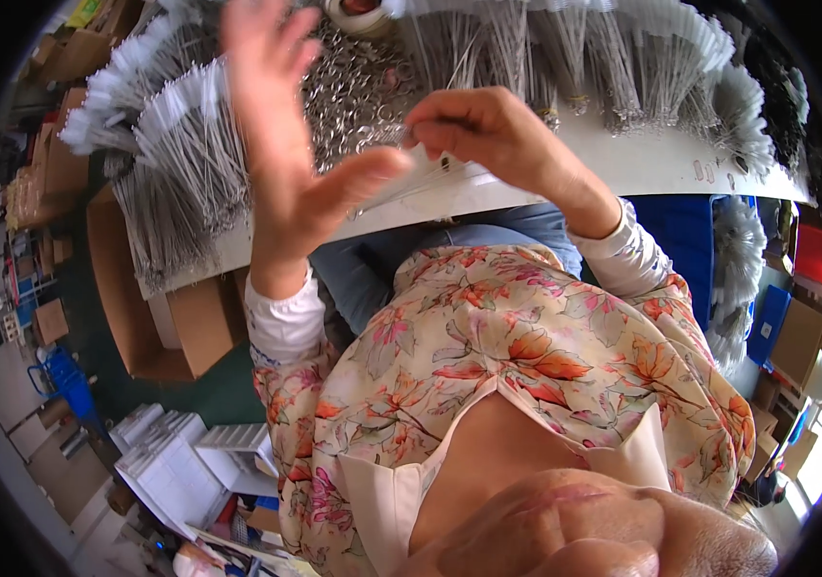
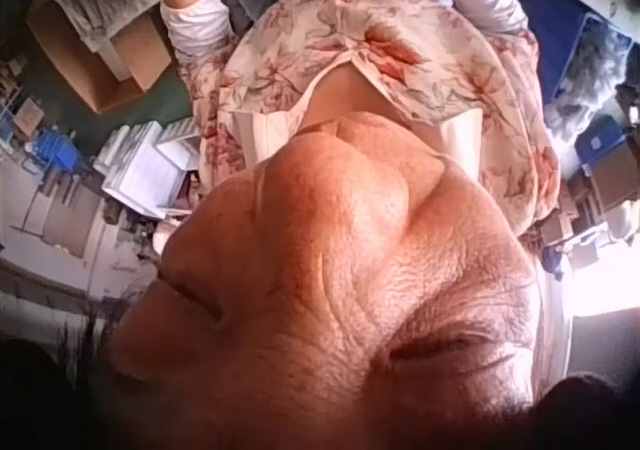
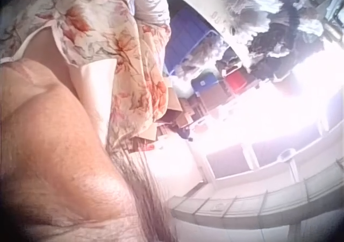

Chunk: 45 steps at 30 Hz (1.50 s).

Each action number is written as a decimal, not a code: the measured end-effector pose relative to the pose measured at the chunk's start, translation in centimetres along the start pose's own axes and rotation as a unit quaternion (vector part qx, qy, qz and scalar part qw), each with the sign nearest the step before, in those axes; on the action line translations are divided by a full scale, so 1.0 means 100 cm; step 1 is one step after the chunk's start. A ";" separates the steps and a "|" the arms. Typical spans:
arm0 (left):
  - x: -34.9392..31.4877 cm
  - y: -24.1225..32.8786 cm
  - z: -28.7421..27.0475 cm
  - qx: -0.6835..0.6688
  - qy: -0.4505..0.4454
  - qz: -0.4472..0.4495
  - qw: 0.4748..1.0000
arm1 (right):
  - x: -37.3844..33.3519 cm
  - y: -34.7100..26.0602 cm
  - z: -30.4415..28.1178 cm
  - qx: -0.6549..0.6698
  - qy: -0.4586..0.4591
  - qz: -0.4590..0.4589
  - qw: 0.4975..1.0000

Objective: Assembling small white brushes onto metal rings and packing finished sets into boxes.

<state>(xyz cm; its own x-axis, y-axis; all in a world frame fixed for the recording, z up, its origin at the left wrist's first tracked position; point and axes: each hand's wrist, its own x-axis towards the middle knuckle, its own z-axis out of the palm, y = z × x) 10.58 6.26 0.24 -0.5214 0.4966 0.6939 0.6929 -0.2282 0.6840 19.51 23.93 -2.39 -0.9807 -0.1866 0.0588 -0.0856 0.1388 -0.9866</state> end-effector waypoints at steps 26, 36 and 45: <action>-0.161 -0.017 -0.002 0.326 -0.011 -0.315 0.891 | -0.052 0.059 0.017 -0.233 0.063 -0.024 0.970; -0.077 0.019 -0.042 0.020 -0.050 -0.180 0.982 | 0.011 0.031 0.049 -0.063 -0.051 -0.131 0.988; -0.050 0.022 -0.038 0.021 -0.078 -0.179 0.981 | 0.009 0.014 0.025 0.123 -0.159 0.058 0.978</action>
<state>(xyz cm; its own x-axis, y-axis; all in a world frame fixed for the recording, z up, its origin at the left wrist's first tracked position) 12.87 0.10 -0.91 -0.6547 0.6610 0.3667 0.5016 0.0169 0.8649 18.97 21.58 -4.09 -0.8731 -0.4828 -0.0675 0.1066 -0.0539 -0.9928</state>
